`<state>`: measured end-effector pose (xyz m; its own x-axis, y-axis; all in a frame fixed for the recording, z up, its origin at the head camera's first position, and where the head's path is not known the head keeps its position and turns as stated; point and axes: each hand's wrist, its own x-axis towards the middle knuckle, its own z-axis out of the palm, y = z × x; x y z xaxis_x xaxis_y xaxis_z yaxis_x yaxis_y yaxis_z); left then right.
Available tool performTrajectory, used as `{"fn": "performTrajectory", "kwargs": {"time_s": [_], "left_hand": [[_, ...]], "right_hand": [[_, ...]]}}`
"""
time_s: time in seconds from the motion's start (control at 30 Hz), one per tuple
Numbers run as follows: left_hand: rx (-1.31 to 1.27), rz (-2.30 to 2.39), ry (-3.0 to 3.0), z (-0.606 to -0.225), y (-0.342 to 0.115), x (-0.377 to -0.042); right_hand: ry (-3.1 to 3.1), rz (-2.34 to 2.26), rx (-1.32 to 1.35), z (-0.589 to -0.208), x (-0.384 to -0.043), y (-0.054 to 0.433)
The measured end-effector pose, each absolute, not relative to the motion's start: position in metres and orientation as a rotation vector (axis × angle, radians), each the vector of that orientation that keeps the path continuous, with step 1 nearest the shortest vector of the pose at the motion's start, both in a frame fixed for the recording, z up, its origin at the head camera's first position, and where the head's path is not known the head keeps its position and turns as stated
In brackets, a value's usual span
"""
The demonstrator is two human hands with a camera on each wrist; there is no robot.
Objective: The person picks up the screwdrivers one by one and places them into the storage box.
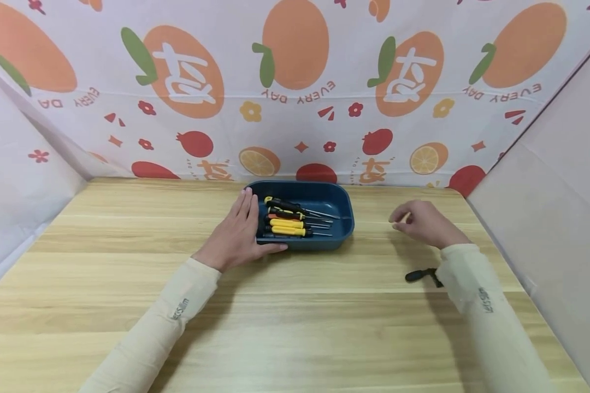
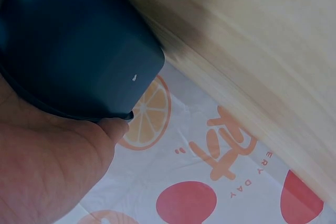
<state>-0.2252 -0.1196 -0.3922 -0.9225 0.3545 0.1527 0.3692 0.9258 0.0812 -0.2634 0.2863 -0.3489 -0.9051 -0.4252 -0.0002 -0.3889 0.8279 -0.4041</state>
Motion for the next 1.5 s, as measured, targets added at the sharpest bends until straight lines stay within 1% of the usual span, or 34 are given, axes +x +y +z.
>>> {"fn": "performTrajectory", "kwargs": {"time_s": [0.2,0.4,0.53,0.83,1.03,1.17,1.5], "left_hand": [[-0.559,-0.152,-2.940,-0.393,-0.121,-0.225],[-0.555,-0.141,-2.943,-0.393,-0.120,-0.225],[-0.557,-0.146,-2.945,-0.392,-0.120,-0.225],[-0.559,-0.158,-2.946,-0.392,-0.121,-0.224],[-0.562,-0.184,-2.955,-0.392,-0.120,-0.224],[-0.560,-0.192,-2.953,-0.392,-0.119,-0.224],[-0.557,-0.171,-2.957,-0.393,-0.120,-0.223]], "right_hand": [[2.777,-0.569,-0.664,-0.361,-0.249,0.320],[2.545,-0.678,-0.601,-0.372,-0.238,0.344],[2.465,-0.744,-0.569,-0.378,-0.230,0.353],[2.513,-0.749,-0.639,-0.392,-0.225,0.356],[2.635,-0.659,-0.722,-0.391,-0.230,0.350],[2.717,-0.667,-0.754,-0.381,-0.237,0.335],[2.905,-0.789,-0.733,-0.352,-0.261,0.259]]}}
